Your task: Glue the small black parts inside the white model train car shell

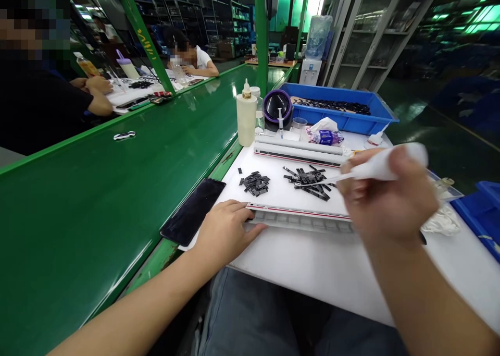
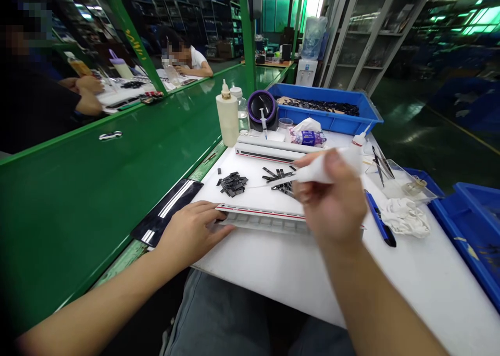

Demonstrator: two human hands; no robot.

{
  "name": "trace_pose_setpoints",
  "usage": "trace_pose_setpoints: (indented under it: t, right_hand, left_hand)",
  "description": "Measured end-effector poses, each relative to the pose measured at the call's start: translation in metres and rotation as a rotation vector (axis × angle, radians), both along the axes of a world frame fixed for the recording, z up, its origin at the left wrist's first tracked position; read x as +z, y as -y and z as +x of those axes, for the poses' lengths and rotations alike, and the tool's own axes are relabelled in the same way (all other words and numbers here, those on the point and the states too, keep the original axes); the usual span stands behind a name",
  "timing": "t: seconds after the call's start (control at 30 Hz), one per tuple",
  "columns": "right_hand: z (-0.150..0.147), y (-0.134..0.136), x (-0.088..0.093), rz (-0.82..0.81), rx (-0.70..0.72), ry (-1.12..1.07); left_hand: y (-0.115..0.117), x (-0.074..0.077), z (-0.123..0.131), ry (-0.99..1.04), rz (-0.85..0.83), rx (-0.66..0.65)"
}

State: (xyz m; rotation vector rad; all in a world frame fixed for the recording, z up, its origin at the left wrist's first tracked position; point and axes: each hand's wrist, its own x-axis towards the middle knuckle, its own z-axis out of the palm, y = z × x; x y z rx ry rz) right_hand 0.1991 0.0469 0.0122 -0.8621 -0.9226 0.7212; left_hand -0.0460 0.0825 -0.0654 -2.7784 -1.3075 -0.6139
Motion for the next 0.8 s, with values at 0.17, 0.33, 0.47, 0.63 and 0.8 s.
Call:
trace_pose_setpoints:
  t: [0.17,0.33,0.47,0.63,0.8]
  right_hand:
    - [0.112,0.002,-0.003,-0.399,0.069,0.139]
    - [0.170,-0.009,-0.044,-0.372,-0.024,-0.021]
    - [0.175,-0.017,-0.061,-0.441,-0.111,0.098]
    - [0.173,-0.022,-0.074,-0.545,-0.175,0.572]
    - [0.171,-0.028,-0.080,-0.547,-0.065,0.850]
  left_hand:
    - [0.000,-0.001,-0.001,0.013,0.020,-0.015]
    - [0.001,0.000,0.000,0.035,-0.003,0.012]
    - [-0.002,0.003,-0.001,0.031,-0.031,0.001]
    - [-0.007,0.003,-0.005,0.043,0.001,-0.036]
    - [-0.015,-0.004,-0.008,0.075,0.068,-0.071]
